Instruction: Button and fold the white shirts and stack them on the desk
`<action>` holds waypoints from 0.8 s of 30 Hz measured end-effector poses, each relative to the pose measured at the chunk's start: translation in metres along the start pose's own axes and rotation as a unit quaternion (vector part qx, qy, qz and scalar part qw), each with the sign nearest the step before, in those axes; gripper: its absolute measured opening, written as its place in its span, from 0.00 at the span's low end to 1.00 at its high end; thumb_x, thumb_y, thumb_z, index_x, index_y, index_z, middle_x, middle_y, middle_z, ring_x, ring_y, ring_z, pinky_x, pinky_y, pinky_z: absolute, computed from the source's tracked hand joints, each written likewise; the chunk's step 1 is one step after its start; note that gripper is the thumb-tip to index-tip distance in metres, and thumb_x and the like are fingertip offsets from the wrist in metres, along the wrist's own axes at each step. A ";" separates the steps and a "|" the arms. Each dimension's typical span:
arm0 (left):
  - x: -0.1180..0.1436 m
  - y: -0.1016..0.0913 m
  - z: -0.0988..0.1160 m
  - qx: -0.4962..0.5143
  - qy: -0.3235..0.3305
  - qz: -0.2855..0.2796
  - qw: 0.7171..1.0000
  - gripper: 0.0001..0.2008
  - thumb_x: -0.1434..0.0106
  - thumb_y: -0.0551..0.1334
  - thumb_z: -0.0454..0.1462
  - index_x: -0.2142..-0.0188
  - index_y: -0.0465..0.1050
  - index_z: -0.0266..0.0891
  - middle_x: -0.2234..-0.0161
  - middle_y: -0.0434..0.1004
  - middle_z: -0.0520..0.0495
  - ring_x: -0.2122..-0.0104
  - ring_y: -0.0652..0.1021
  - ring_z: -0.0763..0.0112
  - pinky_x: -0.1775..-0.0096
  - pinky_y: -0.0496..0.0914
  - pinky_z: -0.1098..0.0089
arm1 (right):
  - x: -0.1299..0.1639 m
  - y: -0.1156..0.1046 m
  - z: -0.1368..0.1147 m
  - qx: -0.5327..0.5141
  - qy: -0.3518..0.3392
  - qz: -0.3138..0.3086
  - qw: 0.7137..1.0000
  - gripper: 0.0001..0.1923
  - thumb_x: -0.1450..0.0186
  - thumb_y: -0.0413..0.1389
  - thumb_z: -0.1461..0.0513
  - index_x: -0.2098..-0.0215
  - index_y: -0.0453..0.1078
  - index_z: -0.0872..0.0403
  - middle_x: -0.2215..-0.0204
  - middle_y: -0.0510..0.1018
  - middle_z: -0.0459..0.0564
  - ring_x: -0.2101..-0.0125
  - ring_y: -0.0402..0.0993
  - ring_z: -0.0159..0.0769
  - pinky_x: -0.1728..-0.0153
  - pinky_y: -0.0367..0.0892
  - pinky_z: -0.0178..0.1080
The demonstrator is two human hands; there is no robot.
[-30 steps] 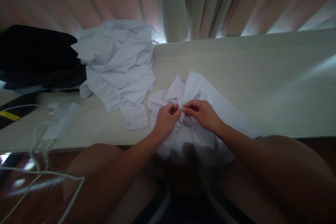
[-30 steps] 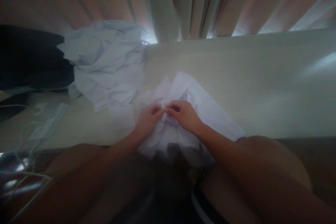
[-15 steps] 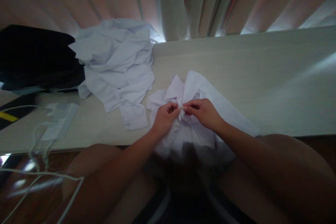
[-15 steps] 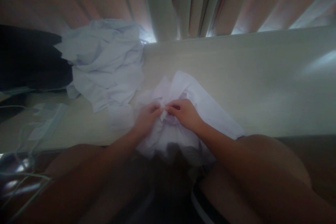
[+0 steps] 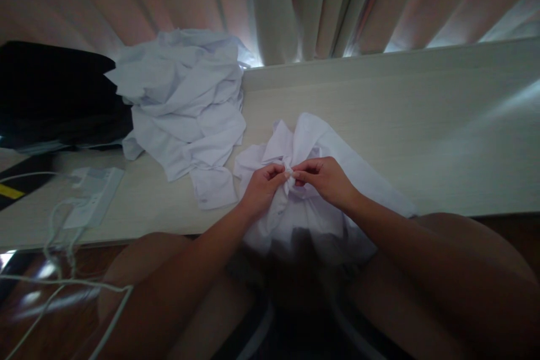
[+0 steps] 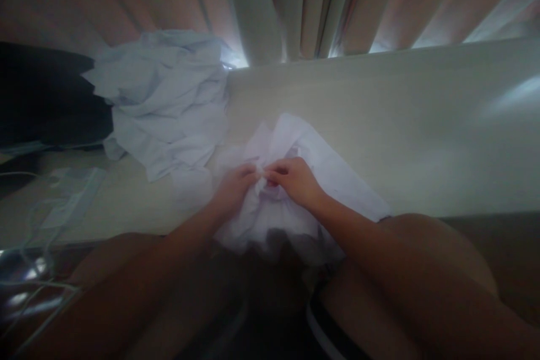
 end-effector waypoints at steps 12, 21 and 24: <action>0.001 -0.008 0.006 -0.036 -0.034 -0.047 0.998 0.10 0.43 0.67 0.42 0.72 0.73 0.37 0.75 0.73 0.53 0.77 0.68 0.76 0.75 0.60 0.74 | 0.002 0.004 -0.001 0.015 -0.006 0.029 0.999 0.10 0.38 0.62 0.57 0.64 0.81 0.54 0.76 0.80 0.47 0.74 0.75 0.33 0.70 0.68 0.35; 0.000 -0.012 0.009 -0.049 -0.018 -0.049 0.997 0.14 0.39 0.63 0.45 0.74 0.71 0.38 0.79 0.65 0.55 0.79 0.64 0.77 0.76 0.58 0.74 | 0.000 0.007 -0.004 -0.076 0.018 0.018 0.997 0.14 0.39 0.63 0.53 0.61 0.75 0.55 0.73 0.79 0.48 0.75 0.75 0.35 0.71 0.70 0.37; -0.003 -0.017 0.015 -0.044 -0.018 0.014 0.999 0.11 0.38 0.62 0.42 0.74 0.69 0.38 0.78 0.65 0.55 0.78 0.64 0.76 0.76 0.58 0.75 | 0.000 0.005 -0.005 -0.034 -0.018 -0.019 0.999 0.15 0.36 0.59 0.51 0.58 0.71 0.52 0.71 0.78 0.46 0.72 0.74 0.35 0.69 0.69 0.37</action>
Point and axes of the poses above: each hand's wrist, its own x-axis away from the middle knuckle, its own y-axis out of the palm, z = x × y, the point moved 1 cm from there along -x, towards the middle knuckle
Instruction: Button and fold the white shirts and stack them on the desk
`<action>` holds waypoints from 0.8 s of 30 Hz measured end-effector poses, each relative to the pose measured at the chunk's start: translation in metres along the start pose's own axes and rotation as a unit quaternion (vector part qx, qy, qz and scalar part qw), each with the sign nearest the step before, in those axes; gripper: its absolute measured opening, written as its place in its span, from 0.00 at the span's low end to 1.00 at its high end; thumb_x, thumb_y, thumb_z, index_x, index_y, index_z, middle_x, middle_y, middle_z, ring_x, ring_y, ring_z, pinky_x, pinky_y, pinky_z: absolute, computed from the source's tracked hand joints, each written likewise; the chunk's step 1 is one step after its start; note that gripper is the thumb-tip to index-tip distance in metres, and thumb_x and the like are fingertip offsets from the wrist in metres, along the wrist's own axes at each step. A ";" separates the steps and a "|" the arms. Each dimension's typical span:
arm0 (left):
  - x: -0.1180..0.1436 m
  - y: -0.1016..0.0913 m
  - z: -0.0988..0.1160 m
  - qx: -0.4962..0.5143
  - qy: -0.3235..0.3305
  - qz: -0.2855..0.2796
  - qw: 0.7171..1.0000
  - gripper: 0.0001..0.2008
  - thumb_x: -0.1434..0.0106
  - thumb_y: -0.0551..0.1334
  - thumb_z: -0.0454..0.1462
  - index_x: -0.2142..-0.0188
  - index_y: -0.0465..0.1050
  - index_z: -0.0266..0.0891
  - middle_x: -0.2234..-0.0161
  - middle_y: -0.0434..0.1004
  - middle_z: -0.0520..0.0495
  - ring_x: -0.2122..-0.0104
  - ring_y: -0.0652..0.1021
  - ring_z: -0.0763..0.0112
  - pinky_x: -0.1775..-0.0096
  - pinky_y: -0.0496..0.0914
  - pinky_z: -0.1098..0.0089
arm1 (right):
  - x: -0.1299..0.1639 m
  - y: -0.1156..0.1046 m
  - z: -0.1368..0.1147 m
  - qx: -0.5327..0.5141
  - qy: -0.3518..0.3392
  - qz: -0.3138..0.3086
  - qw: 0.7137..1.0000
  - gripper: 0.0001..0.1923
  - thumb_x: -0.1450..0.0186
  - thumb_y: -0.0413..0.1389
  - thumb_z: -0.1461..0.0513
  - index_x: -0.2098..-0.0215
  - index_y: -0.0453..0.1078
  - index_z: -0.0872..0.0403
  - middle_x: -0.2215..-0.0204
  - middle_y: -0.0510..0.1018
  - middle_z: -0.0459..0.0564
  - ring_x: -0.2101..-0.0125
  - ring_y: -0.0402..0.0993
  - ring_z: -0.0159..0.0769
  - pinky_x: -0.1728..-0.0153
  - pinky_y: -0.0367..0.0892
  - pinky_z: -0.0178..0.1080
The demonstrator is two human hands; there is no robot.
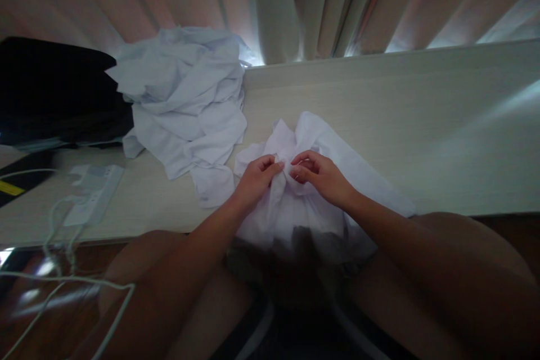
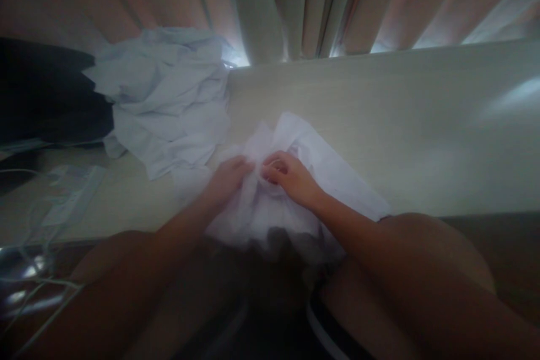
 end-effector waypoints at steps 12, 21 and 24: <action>-0.005 -0.038 -0.005 -0.076 -0.080 -0.065 0.992 0.24 0.41 0.59 0.59 0.68 0.71 0.40 0.73 0.75 0.48 0.76 0.75 0.67 0.75 0.68 0.69 | -0.004 -0.013 0.005 0.151 -0.012 -0.051 0.987 0.11 0.36 0.57 0.55 0.68 0.76 0.54 0.74 0.77 0.46 0.72 0.71 0.33 0.70 0.62 0.35; 0.014 -0.030 -0.010 -0.326 0.052 -0.160 0.930 0.14 0.44 0.67 0.44 0.82 0.72 0.41 0.81 0.72 0.48 0.81 0.70 0.68 0.76 0.61 0.69 | -0.005 -0.014 0.002 0.075 0.004 0.005 0.997 0.12 0.40 0.62 0.53 0.67 0.78 0.53 0.71 0.81 0.48 0.70 0.76 0.36 0.69 0.67 0.36; 0.012 -0.029 0.002 -0.251 0.041 -0.160 0.954 0.11 0.41 0.63 0.41 0.77 0.75 0.40 0.80 0.74 0.49 0.80 0.72 0.70 0.76 0.63 0.71 | -0.006 -0.022 -0.004 0.157 -0.016 -0.017 0.987 0.09 0.41 0.64 0.55 0.67 0.79 0.52 0.71 0.82 0.47 0.70 0.76 0.36 0.67 0.66 0.37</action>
Point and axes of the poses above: each hand's wrist, its own x-axis away from the middle knuckle, its own y-axis out of the palm, z = x × y, the point moved 1 cm from there along -x, towards the middle knuckle
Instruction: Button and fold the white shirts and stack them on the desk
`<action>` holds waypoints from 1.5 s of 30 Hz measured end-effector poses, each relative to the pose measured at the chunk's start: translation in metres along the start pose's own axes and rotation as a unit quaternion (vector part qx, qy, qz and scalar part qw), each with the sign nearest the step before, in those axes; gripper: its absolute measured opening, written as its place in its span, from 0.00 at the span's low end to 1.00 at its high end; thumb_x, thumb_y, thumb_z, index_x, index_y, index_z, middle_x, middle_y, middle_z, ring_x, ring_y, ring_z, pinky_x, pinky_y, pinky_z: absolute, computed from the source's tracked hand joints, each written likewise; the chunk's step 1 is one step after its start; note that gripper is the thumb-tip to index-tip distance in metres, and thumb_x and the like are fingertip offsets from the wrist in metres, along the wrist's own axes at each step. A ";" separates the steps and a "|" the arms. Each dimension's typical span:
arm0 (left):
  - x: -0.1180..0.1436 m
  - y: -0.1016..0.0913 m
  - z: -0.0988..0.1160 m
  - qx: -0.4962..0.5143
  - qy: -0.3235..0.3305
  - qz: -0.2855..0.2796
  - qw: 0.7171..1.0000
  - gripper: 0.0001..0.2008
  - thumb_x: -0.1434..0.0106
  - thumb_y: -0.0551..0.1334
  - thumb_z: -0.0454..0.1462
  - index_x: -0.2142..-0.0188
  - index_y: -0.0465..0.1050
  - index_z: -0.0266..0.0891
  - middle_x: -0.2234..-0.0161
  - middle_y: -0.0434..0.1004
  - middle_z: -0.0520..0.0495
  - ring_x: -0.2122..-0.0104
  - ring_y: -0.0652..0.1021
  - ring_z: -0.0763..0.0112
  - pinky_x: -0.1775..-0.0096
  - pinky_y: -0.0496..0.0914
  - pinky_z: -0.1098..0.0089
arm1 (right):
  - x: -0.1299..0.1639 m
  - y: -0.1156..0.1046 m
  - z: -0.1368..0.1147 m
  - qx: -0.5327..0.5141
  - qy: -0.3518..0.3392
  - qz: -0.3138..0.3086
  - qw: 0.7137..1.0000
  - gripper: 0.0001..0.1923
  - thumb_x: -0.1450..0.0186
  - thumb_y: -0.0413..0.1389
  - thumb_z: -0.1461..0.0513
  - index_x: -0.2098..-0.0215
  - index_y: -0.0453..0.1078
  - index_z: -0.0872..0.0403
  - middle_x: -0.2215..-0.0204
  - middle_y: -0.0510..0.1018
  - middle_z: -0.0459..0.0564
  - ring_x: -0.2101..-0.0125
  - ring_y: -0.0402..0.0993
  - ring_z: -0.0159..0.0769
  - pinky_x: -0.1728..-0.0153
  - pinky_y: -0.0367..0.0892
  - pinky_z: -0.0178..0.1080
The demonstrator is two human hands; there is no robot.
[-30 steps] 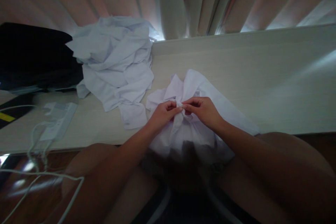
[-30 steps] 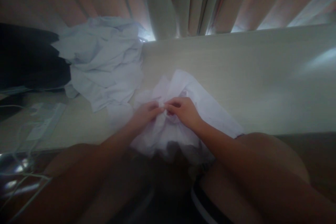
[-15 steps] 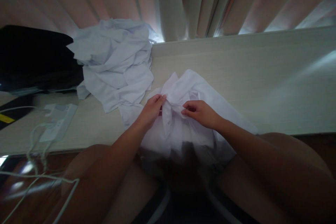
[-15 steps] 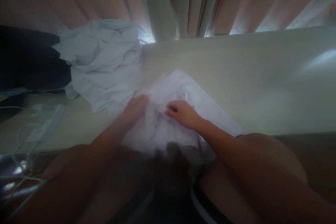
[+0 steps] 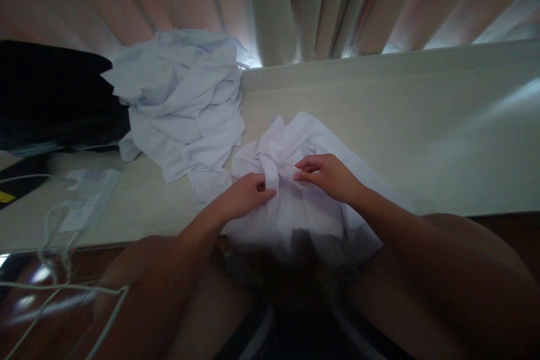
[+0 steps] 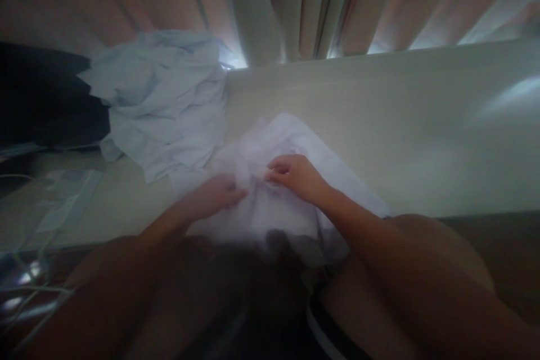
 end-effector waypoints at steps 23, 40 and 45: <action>0.010 0.004 0.040 0.233 -0.062 0.095 0.966 0.13 0.41 0.66 0.41 0.77 0.69 0.38 0.81 0.73 0.52 0.80 0.74 0.73 0.75 0.69 0.72 | 0.029 0.012 -0.042 0.032 -0.025 0.090 0.995 0.08 0.35 0.59 0.57 0.62 0.79 0.50 0.66 0.83 0.47 0.67 0.78 0.38 0.65 0.71 0.39; 0.011 0.003 0.047 0.195 -0.034 0.103 0.975 0.14 0.40 0.65 0.40 0.79 0.68 0.39 0.82 0.71 0.54 0.80 0.72 0.73 0.74 0.67 0.72 | 0.034 0.015 -0.048 0.078 -0.037 0.115 0.990 0.06 0.37 0.60 0.59 0.64 0.79 0.50 0.72 0.82 0.46 0.72 0.77 0.36 0.68 0.68 0.37; 0.010 0.002 0.043 0.195 -0.036 0.098 0.975 0.13 0.41 0.65 0.41 0.78 0.68 0.39 0.82 0.72 0.54 0.81 0.72 0.74 0.75 0.66 0.72 | 0.036 0.015 -0.050 0.078 -0.035 0.131 0.988 0.08 0.38 0.61 0.60 0.61 0.80 0.50 0.72 0.83 0.46 0.73 0.78 0.36 0.67 0.70 0.37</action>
Point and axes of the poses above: each hand's wrist, its own x-axis away from the middle knuckle, its own y-axis out of the palm, z = x × y, the point moved 1 cm from there along -x, towards the middle knuckle
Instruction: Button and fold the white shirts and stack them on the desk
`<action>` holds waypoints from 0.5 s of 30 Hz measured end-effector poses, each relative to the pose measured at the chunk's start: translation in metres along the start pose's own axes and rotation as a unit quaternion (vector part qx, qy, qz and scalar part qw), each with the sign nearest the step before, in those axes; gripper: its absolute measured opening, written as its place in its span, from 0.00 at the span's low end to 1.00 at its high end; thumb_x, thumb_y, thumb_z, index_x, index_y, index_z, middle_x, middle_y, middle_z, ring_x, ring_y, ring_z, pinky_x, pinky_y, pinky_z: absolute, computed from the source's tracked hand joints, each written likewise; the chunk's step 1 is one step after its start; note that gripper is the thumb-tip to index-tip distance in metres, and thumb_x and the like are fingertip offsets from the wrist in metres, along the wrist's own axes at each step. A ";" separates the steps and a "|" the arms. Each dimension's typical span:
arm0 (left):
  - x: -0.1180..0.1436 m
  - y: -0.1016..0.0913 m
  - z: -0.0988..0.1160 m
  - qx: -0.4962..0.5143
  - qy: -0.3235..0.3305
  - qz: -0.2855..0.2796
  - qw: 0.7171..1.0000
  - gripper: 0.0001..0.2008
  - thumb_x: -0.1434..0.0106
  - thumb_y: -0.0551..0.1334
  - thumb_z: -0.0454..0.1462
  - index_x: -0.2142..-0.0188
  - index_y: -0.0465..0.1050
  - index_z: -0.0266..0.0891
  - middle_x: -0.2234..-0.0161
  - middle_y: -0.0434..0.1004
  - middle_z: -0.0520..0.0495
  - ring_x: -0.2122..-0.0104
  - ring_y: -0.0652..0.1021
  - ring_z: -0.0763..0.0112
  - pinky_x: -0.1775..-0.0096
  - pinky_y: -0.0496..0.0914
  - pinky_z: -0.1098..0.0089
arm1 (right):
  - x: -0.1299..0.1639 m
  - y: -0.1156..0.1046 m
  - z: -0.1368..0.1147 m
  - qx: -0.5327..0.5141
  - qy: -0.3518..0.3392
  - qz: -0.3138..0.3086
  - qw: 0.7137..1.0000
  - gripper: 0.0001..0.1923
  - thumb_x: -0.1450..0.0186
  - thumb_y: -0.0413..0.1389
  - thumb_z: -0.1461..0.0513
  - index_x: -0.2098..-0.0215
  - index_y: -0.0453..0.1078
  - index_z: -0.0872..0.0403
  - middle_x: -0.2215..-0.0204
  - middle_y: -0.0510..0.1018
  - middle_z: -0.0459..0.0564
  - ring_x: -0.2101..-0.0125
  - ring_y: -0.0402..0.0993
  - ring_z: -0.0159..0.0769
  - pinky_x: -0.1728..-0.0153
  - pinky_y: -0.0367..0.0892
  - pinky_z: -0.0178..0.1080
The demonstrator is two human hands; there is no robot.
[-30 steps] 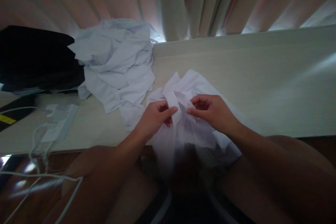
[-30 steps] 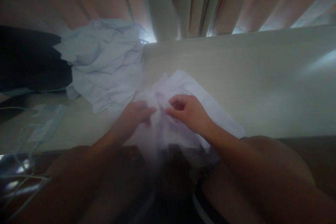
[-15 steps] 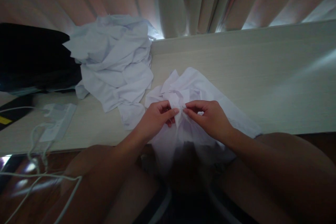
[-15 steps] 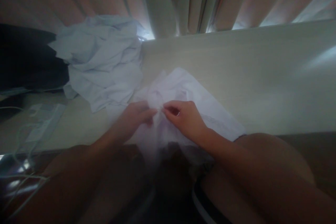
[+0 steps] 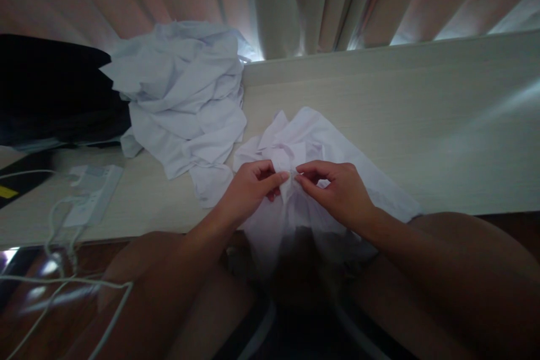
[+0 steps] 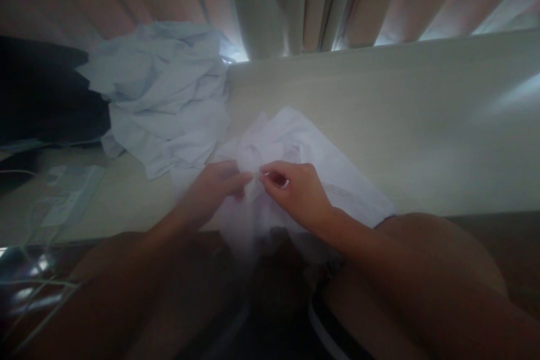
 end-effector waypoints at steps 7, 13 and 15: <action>0.000 0.000 -0.001 0.007 -0.009 -0.005 1.000 0.13 0.40 0.65 0.41 0.78 0.69 0.38 0.82 0.71 0.55 0.80 0.72 0.75 0.75 0.66 0.73 | 0.001 -0.001 -0.002 0.009 -0.037 0.002 0.999 0.08 0.36 0.60 0.61 0.60 0.80 0.51 0.67 0.84 0.46 0.70 0.80 0.36 0.66 0.71 0.36; 0.000 -0.001 -0.001 0.012 -0.014 -0.005 1.000 0.13 0.40 0.65 0.41 0.77 0.69 0.38 0.82 0.71 0.55 0.80 0.72 0.76 0.75 0.66 0.74 | 0.002 0.000 0.000 0.016 -0.069 0.001 0.997 0.09 0.34 0.57 0.62 0.60 0.80 0.52 0.65 0.84 0.46 0.68 0.80 0.35 0.67 0.69 0.34; 0.000 -0.001 -0.001 0.012 -0.019 -0.007 1.000 0.13 0.40 0.65 0.40 0.78 0.69 0.38 0.82 0.71 0.55 0.80 0.72 0.75 0.75 0.66 0.74 | 0.002 0.001 0.001 0.009 -0.069 0.000 0.998 0.09 0.34 0.57 0.62 0.59 0.80 0.51 0.64 0.85 0.45 0.67 0.81 0.35 0.66 0.70 0.34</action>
Point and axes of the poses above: each hand's wrist, its own x-axis away from the middle knuckle, its own y-axis out of the palm, z = x × y, the point moved 1 cm from there along -x, towards the middle knuckle
